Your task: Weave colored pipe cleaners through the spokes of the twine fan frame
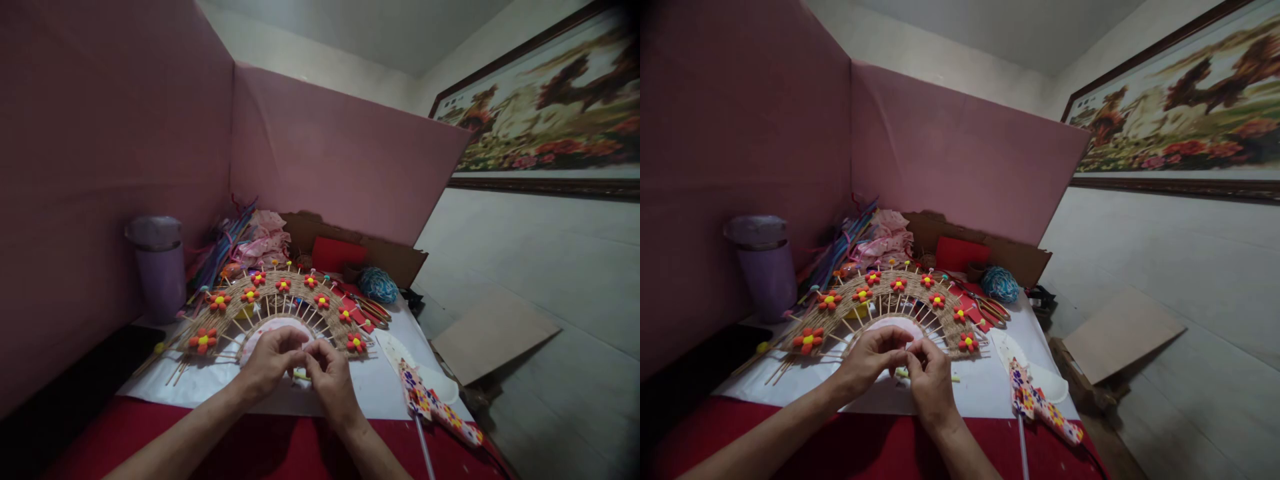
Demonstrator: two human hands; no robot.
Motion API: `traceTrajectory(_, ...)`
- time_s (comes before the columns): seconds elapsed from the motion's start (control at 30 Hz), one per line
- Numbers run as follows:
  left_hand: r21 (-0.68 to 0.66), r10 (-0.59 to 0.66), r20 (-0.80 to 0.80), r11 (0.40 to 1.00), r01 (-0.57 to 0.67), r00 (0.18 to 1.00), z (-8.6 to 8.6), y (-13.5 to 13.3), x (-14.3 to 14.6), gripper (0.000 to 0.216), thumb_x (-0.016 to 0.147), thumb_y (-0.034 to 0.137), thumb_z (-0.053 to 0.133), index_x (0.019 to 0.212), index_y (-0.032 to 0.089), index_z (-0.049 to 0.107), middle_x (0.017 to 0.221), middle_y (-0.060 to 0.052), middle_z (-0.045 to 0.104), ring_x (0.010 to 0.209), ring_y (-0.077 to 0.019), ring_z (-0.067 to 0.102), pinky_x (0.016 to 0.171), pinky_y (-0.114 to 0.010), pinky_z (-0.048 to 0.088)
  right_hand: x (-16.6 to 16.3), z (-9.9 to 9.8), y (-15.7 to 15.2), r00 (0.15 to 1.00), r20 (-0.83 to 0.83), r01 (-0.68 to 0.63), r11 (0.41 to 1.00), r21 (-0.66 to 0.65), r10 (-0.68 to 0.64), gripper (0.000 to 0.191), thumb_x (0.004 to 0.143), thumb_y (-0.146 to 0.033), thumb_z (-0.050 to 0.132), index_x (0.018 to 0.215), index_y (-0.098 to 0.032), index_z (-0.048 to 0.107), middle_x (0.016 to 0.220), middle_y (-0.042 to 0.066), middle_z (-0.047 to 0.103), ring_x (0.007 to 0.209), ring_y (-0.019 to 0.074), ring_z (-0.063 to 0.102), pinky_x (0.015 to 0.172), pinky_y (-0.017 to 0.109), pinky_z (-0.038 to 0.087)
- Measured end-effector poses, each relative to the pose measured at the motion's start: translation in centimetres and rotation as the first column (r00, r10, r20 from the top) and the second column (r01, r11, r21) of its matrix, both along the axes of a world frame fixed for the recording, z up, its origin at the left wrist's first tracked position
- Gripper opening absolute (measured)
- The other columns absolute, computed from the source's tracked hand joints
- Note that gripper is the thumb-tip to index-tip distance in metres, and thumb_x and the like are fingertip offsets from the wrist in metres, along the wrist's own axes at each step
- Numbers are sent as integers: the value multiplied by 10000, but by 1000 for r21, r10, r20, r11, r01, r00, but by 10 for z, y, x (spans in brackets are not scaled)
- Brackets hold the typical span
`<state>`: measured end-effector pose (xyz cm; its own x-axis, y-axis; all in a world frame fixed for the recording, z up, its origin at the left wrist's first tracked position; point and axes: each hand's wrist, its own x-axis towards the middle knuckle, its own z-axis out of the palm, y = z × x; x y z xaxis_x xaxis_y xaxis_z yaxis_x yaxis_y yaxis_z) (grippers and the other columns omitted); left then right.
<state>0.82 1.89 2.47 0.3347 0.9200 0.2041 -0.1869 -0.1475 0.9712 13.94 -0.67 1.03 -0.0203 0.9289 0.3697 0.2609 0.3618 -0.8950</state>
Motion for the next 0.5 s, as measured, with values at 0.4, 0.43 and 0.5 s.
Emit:
traceTrajectory(0.4,-155,-141,235,971,180,962,0,3,-3,374,606,372,765,826,114,608,565,12,584,434,-75,496,424,-193,385,1,3,7,889,-437,-257,940,-224,138,317,699,-429,674,634,-158,521,495,-43,522,353,56,397,344,174,278)
traceTrajectory(0.43,-182,-121,247,969,169,961,0,3,-2,386,594,367,775,836,114,611,563,11,588,442,-82,508,432,-200,398,1,4,8,886,-440,-262,941,-216,146,315,707,-431,668,642,-157,526,501,-36,536,354,58,407,345,174,279)
traceTrajectory(0.5,-221,-87,248,965,144,965,-1,4,-1,404,571,354,791,845,113,618,567,6,596,459,-94,528,445,-210,417,1,5,8,892,-423,-257,947,-193,156,304,717,-421,663,644,-156,532,504,-26,557,357,60,414,347,174,279)
